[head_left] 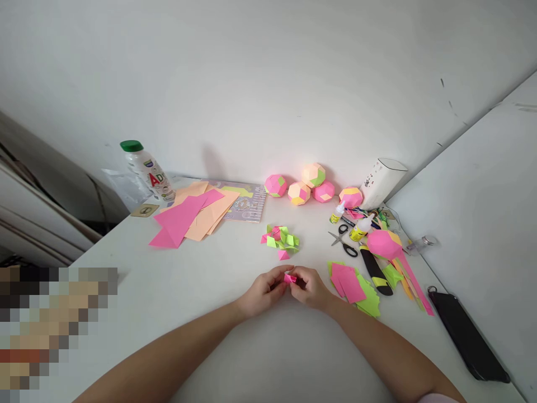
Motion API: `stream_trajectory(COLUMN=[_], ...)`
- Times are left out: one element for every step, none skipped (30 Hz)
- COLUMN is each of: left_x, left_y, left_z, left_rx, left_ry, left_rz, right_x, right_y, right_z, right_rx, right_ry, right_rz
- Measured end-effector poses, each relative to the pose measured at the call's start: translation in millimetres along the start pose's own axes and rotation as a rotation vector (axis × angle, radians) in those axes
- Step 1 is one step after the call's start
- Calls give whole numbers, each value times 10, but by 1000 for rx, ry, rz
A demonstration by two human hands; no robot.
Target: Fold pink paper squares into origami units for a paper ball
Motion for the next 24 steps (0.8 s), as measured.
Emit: stream_trajectory(left_x=[9, 19, 28, 36, 40, 41, 37, 30, 21, 11, 2, -4, -7, -6, -1, 8, 18, 27, 34, 36, 34, 29, 25, 24], left_y=[1, 1, 0, -1, -3, -6, -8, -10, -12, -12, -12, -11, -9, -6, -2, 1, 3, 3, 3, 2, -1, -4, -8, -12], left_z=[1, 0, -1, -3, -5, -7, -10, -15, -20, -27, -35, -43, -50, -55, -57, -56, -53, -47, -41, -34, -29, -26, -26, -29], left_rx=[-8, -13, -14, -15, -16, -16, -15, -11, -6, 1, 8, 15, 20, 22, 18, 14, 8, 5, 5, 11, 24, 45, 68, 98], left_ry=[18, 39, 62, 87, 113, 138, 163, 186, 208, 228, 247, 260, 264, 255, 230, 191, 143, 97, 62, 44, 42, 51, 64, 77], left_rz=[-9, -20, -30, -39, -48, -56, -63, -71, -79, -88, -98, -109, -120, -128, -132, -130, -122, -112, -105, -103, -106, -112, -114, -109], right_x=[-9, -18, -26, -32, -35, -36, -35, -32, -27, -21, -14, -7, -1, 2, 3, 4, 7, 14, 25, 40, 55, 68, 79, 84], right_y=[1, 1, 1, 1, 1, 0, -1, -2, -3, -4, -4, -4, -3, -1, 0, 1, 1, 0, -2, -4, -7, -9, -10, -9], right_z=[-1, -2, -2, -1, 1, 1, 0, -5, -13, -24, -35, -47, -57, -65, -70, -71, -68, -63, -54, -44, -35, -28, -24, -23], right_rx=[3, 6, 7, 6, 4, 3, 6, 13, 22, 31, 37, 40, 39, 36, 34, 34, 36, 43, 51, 59, 67, 74, 81, 85], right_ry=[-3, -6, -9, -13, -17, -25, -37, -51, -72, -102, -139, -180, -219, -251, -276, -292, -298, -293, -282, -264, -243, -226, -217, -216], right_rz=[-10, -20, -26, -27, -24, -16, -8, 1, 10, 22, 36, 52, 67, 76, 78, 78, 77, 77, 81, 88, 95, 99, 104, 109])
Point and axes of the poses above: each hand's wrist, its own y-axis away from the middle knuckle, its own z-axis out of the palm, x = y × z, the point moved 3 cm from there along -y, towards the middle knuckle, and after that the axes turned 12 degrees about -y, right-handed, at the moved point
